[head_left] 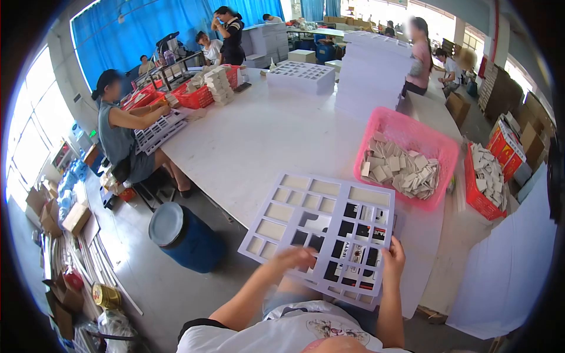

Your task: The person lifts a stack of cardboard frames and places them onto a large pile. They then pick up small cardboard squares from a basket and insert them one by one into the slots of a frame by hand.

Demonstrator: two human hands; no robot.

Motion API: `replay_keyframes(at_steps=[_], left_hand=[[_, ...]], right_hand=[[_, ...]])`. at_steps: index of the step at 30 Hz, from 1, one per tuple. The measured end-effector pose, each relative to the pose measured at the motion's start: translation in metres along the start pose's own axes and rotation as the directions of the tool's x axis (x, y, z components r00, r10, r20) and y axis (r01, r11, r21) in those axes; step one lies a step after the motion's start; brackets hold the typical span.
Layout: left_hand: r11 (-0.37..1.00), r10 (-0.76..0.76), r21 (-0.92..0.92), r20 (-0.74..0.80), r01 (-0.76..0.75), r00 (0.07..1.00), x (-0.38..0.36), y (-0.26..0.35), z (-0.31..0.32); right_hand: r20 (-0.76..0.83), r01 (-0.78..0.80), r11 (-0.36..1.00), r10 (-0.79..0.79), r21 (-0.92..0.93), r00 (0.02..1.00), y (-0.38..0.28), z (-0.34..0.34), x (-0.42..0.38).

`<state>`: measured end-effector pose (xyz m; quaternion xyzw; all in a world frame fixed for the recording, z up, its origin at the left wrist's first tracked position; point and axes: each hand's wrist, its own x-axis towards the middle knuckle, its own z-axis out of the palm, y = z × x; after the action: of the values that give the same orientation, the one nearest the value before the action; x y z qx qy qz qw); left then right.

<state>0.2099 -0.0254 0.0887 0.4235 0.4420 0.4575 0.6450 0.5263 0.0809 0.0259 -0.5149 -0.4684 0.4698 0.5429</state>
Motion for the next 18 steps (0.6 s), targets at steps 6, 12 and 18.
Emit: replay_keyframes(at_steps=[6,12,18], left_hand=[[0.407,0.615,0.881,-0.460,0.242,0.640,0.015,-0.064,-0.105],[0.604,0.413,0.724,-0.642,0.333,0.646,0.015,-0.054,-0.100],[0.571,0.349,0.723,-0.642,0.389,0.682,0.022,-0.030,-0.098]], right_hand=[[0.003,0.262,0.739,-0.332,-0.621,0.943,0.042,-0.033,-0.003],[-0.080,0.259,0.742,-0.387,-0.619,0.919,0.034,-0.025,-0.010],[-0.026,0.253,0.766,-0.332,-0.590,0.943,0.033,-0.030,-0.019]])
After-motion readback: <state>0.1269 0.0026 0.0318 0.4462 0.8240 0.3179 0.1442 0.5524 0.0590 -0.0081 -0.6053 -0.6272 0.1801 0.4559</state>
